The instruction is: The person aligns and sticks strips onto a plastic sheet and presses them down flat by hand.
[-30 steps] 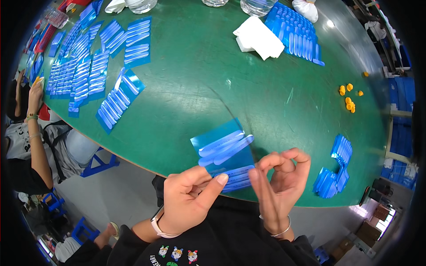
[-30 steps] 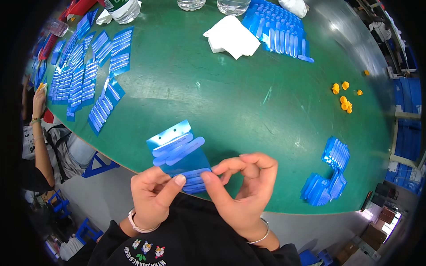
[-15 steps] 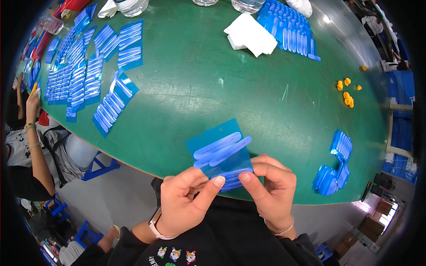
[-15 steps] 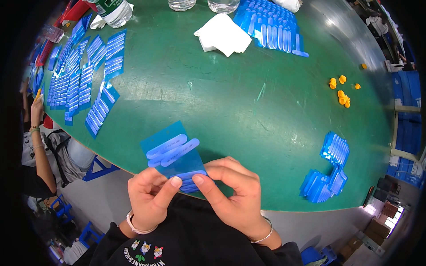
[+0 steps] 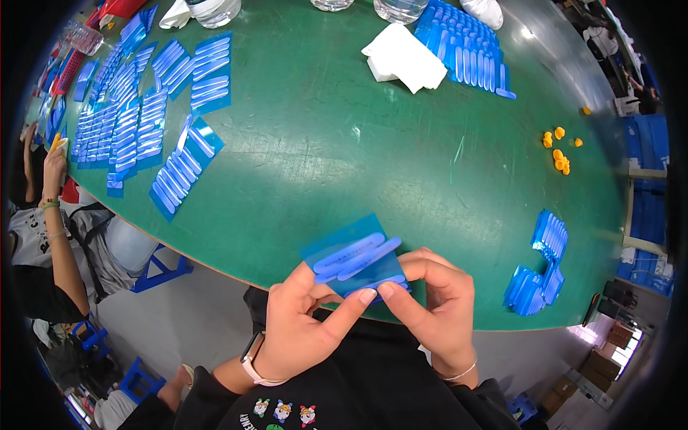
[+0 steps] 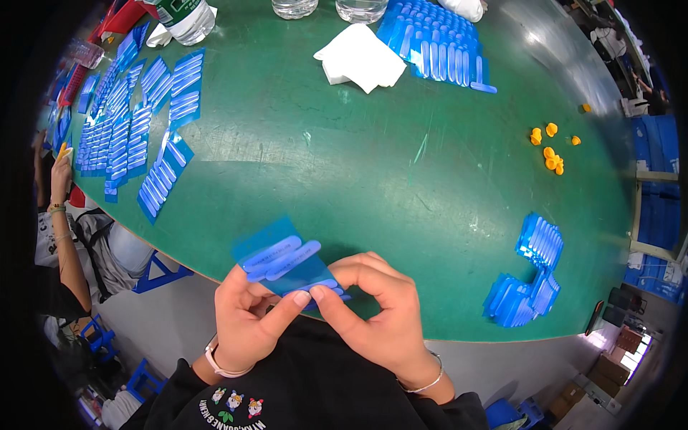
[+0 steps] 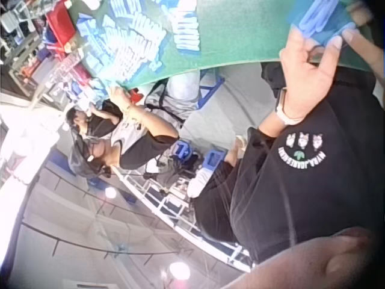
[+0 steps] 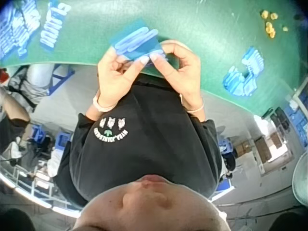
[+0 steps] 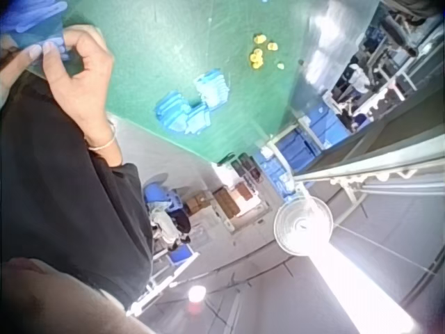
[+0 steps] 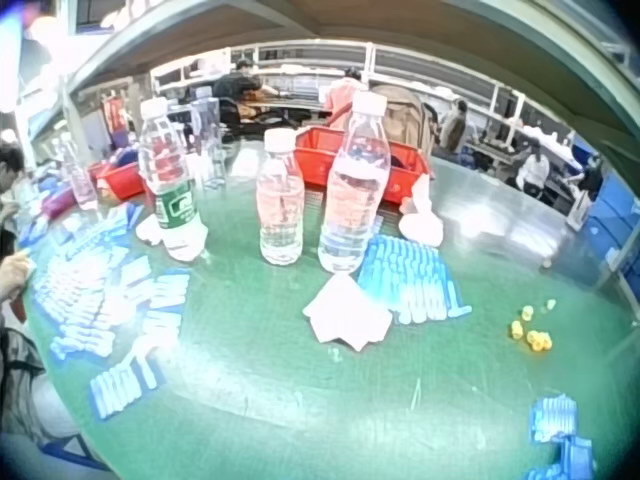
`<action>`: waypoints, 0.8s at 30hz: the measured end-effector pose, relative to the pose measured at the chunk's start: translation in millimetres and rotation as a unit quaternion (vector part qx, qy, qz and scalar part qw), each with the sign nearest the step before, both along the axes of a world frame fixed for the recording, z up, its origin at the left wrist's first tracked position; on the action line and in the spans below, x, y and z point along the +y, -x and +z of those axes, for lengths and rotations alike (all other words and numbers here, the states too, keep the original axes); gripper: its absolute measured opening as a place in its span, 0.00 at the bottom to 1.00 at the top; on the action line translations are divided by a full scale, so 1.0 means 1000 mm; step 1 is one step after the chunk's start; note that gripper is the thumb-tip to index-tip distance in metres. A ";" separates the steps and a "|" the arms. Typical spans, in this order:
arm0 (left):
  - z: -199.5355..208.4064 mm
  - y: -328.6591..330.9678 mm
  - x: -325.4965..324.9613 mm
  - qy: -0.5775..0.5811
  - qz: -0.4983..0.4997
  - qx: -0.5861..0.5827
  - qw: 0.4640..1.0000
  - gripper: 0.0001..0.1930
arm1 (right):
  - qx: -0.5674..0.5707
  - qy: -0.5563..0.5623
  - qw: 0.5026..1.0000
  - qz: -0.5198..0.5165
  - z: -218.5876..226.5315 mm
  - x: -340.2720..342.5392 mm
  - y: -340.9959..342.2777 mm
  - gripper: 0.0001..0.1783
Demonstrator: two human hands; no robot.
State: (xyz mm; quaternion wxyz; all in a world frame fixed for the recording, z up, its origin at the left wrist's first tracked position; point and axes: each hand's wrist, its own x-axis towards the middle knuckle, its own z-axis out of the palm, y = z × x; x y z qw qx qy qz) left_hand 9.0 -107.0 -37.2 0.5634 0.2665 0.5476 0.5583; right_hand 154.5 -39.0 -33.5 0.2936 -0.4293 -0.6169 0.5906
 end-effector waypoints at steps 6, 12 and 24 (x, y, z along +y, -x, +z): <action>-0.006 -0.005 -0.011 -0.022 0.011 0.043 0.999 0.19 | -0.099 -0.151 0.981 0.071 0.013 0.000 0.000 0.05; -0.007 0.004 -0.007 0.050 -0.027 -0.057 0.997 0.15 | -0.044 -0.051 0.996 0.061 0.003 0.002 -0.006 0.05; 0.004 0.011 0.002 0.026 0.057 -0.040 0.997 0.09 | -0.031 -0.079 0.996 0.006 0.011 0.016 0.015 0.06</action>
